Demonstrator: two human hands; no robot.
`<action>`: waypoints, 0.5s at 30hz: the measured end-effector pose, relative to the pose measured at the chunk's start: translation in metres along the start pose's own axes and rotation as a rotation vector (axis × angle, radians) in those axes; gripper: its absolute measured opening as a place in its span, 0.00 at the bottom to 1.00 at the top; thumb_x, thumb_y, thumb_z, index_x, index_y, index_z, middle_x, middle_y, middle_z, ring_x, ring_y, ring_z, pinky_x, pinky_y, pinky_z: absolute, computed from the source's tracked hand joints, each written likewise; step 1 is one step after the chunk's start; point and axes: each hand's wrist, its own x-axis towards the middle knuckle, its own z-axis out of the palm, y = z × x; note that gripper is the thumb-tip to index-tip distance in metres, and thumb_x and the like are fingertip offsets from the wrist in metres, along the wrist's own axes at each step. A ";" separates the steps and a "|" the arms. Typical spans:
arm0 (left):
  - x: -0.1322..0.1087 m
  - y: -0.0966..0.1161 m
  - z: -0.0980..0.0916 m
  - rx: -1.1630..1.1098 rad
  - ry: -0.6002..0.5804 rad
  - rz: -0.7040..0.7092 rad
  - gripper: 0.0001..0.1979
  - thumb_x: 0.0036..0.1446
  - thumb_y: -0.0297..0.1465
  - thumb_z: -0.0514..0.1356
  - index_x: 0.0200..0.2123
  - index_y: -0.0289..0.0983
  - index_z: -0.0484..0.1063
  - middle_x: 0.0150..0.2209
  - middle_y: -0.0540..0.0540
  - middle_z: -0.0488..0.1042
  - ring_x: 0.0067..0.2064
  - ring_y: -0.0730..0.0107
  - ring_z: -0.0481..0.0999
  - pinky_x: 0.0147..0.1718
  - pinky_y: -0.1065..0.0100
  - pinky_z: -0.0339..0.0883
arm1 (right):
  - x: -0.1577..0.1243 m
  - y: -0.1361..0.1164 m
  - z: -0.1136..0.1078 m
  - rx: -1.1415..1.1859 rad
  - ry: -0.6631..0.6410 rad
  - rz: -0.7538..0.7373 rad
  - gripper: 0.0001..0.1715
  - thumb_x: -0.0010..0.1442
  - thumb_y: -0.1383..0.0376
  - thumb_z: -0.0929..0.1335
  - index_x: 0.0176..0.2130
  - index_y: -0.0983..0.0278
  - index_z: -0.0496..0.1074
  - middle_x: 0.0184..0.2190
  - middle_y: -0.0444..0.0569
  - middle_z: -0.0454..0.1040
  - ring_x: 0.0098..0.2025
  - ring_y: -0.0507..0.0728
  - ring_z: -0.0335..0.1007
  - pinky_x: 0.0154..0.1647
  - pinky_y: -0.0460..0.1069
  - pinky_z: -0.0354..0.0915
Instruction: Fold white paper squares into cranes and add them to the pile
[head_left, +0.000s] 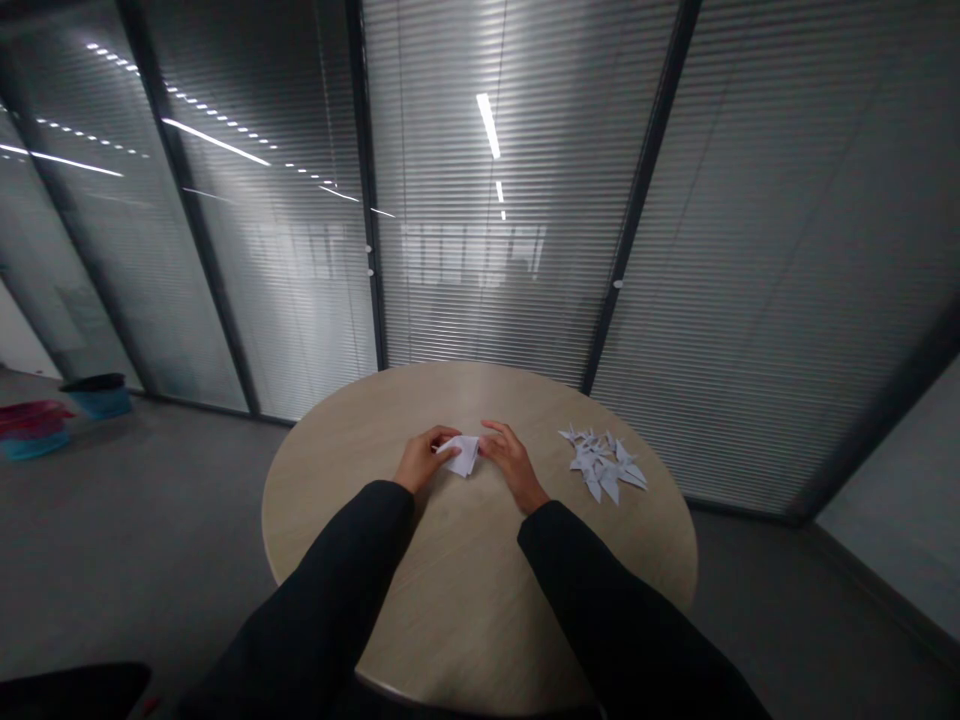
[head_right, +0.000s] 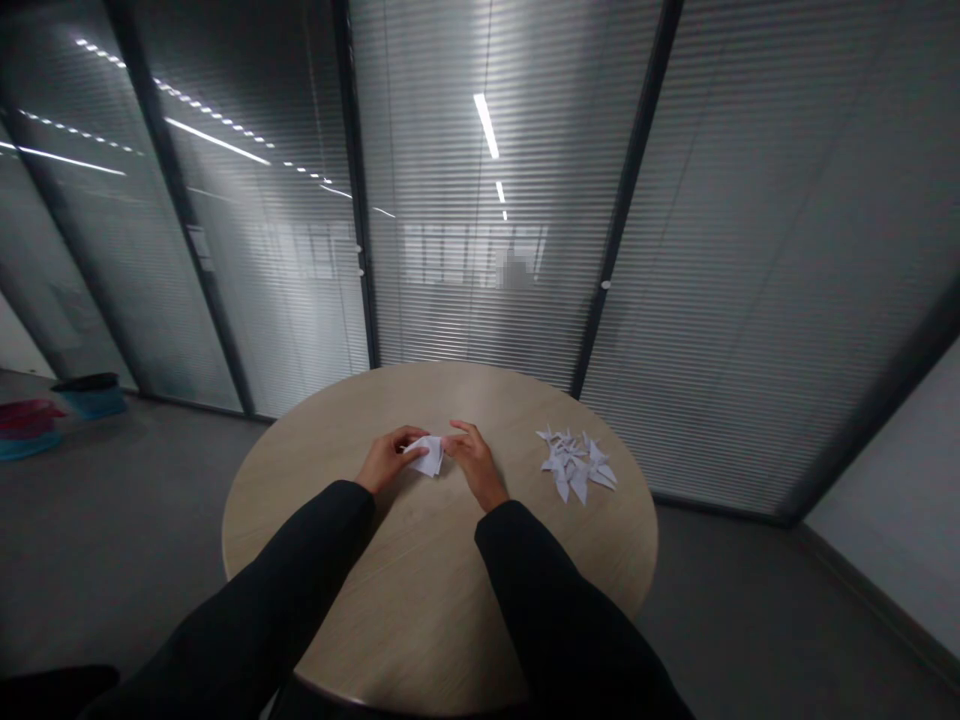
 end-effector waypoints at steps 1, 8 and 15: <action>-0.001 0.002 0.000 0.034 0.014 0.013 0.13 0.44 0.33 0.67 0.36 0.37 0.78 0.33 0.44 0.78 0.34 0.64 0.72 0.35 0.67 0.62 | -0.001 -0.001 0.000 -0.001 -0.007 -0.004 0.31 0.50 0.50 0.72 0.50 0.61 0.67 0.38 0.50 0.77 0.42 0.59 0.73 0.48 0.54 0.67; -0.003 0.008 -0.001 0.170 0.000 0.074 0.13 0.47 0.35 0.64 0.36 0.36 0.78 0.34 0.45 0.79 0.34 0.64 0.74 0.35 0.67 0.65 | -0.001 0.000 0.005 -0.007 -0.037 -0.023 0.29 0.42 0.56 0.76 0.44 0.62 0.70 0.36 0.49 0.78 0.41 0.59 0.75 0.45 0.53 0.68; -0.006 0.007 0.002 0.255 -0.062 0.178 0.13 0.50 0.38 0.63 0.37 0.37 0.78 0.36 0.44 0.80 0.36 0.64 0.76 0.35 0.66 0.67 | 0.001 0.003 0.002 -0.116 0.029 -0.080 0.19 0.46 0.53 0.74 0.34 0.63 0.76 0.30 0.47 0.77 0.33 0.56 0.73 0.35 0.50 0.67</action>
